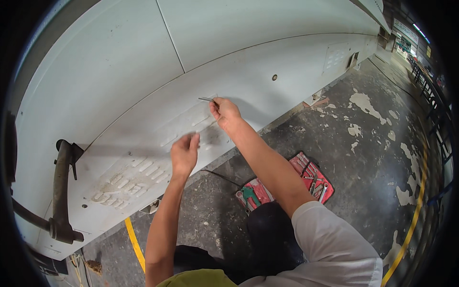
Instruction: The recorder performs maintenance on a woodworking machine and reattaches a vented cover panel using tools.
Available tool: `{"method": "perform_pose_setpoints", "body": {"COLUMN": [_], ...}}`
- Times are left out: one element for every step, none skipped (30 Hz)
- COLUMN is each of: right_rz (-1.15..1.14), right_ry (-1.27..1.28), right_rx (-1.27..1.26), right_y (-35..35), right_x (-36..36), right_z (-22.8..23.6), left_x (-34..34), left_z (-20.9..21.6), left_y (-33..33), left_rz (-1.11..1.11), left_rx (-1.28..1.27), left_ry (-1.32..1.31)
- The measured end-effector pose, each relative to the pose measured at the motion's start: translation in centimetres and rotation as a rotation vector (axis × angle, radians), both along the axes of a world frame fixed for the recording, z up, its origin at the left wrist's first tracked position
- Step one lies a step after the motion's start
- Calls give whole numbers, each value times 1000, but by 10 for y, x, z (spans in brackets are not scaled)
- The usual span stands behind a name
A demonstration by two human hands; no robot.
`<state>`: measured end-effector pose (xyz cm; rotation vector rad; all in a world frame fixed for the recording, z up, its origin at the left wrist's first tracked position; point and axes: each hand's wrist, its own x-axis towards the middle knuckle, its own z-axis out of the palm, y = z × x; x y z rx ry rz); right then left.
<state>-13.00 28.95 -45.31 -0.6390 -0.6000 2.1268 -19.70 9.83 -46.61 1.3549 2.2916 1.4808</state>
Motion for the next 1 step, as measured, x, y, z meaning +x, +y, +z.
{"method": "perform_pose_setpoints", "body": {"right_rz": [-1], "right_ry": [15], "right_rx": [-36], "right_y": [-1], "right_x": [0], "right_z": [-3], "left_x": [0], "left_z": [5], "left_y": [13], "left_rz": [35], "left_rx": [28], "left_ry": [23]}}
